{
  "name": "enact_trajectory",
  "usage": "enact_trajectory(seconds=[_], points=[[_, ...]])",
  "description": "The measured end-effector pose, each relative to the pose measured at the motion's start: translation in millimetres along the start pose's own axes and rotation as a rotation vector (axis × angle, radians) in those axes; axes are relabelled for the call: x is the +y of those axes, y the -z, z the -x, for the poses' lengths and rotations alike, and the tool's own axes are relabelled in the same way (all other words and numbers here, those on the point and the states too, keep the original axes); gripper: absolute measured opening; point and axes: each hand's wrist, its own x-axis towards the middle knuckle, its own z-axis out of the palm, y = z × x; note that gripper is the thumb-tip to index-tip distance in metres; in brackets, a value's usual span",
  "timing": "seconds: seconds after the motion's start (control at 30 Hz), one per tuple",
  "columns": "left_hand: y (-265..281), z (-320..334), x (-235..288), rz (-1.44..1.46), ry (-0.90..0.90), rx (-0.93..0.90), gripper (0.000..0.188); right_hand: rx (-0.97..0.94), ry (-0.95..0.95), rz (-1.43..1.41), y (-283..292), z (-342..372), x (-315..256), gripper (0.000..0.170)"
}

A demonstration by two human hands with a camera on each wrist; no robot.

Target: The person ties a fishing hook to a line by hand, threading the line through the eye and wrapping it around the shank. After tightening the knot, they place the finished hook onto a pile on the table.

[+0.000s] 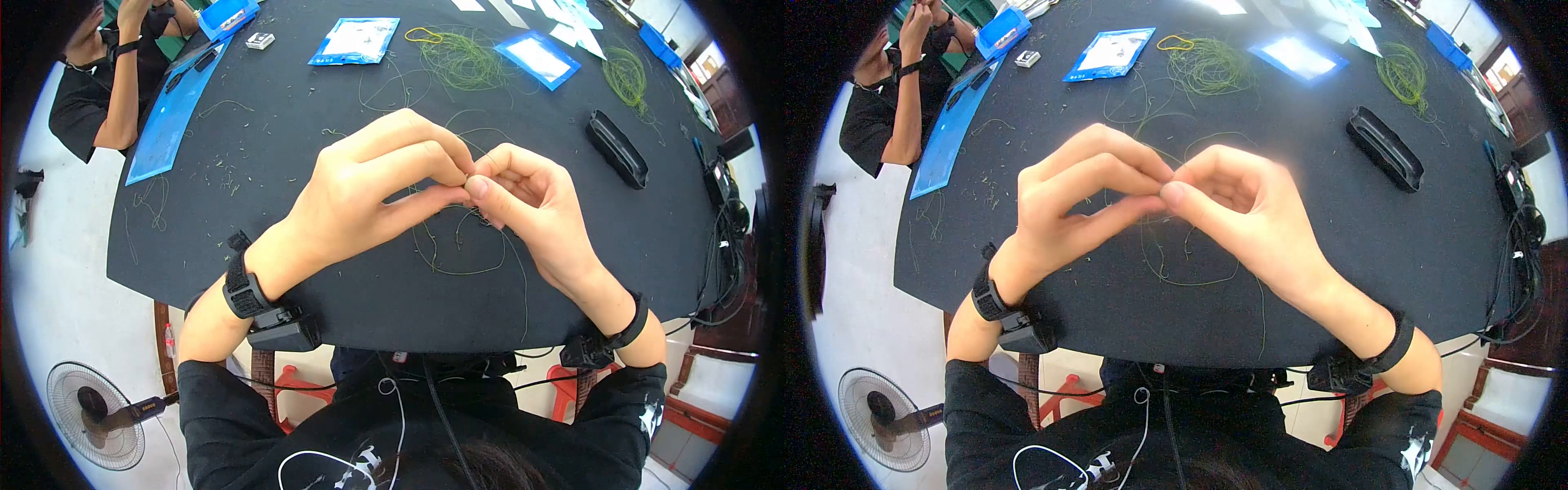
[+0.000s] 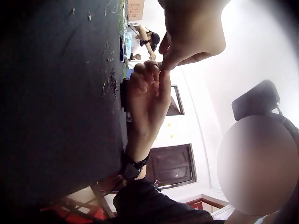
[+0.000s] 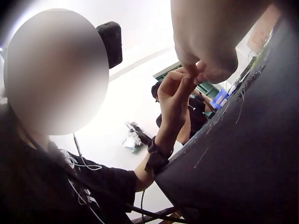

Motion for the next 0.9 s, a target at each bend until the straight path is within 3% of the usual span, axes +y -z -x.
enact_trajectory(seconds=[0.1,0.23,0.3,0.4,0.53,0.67,0.77,0.83,0.9], points=[[1.1,-0.2,-1.6,-0.012,-0.020,0.001,0.014,-0.040,0.012,0.095,6.5,-3.9,-5.5,0.018],[1.8,-0.9,0.4,0.038,0.046,-0.027,0.012,-0.276,0.057,0.398,35.8,-15.7,-24.9,0.019],[0.4,-0.8,2.1,0.107,0.091,-0.052,0.011,-0.237,0.095,0.404,56.7,-20.6,-24.8,0.022],[-3.3,2.5,8.2,0.539,0.144,-0.316,0.008,-0.057,0.143,0.384,79.0,-28.5,-19.6,0.024],[-5.4,3.7,14.9,0.789,0.166,-0.516,0.008,-0.075,0.107,0.352,72.9,-31.9,-9.2,0.023],[-4.7,3.4,16.1,0.909,0.209,-0.571,0.008,-0.079,0.133,0.383,67.0,-37.0,1.8,0.019],[-3.2,-1.0,8.6,0.489,0.149,-0.222,0.010,0.351,0.277,0.429,69.4,-34.2,-3.0,0.018],[-0.6,1.8,1.6,0.252,0.205,-0.068,0.009,0.390,0.348,0.360,62.6,-27.7,-18.1,0.020],[-2.9,3.7,1.7,0.304,0.301,0.008,0.010,0.388,0.383,0.334,50.0,-20.3,-24.2,0.018]])
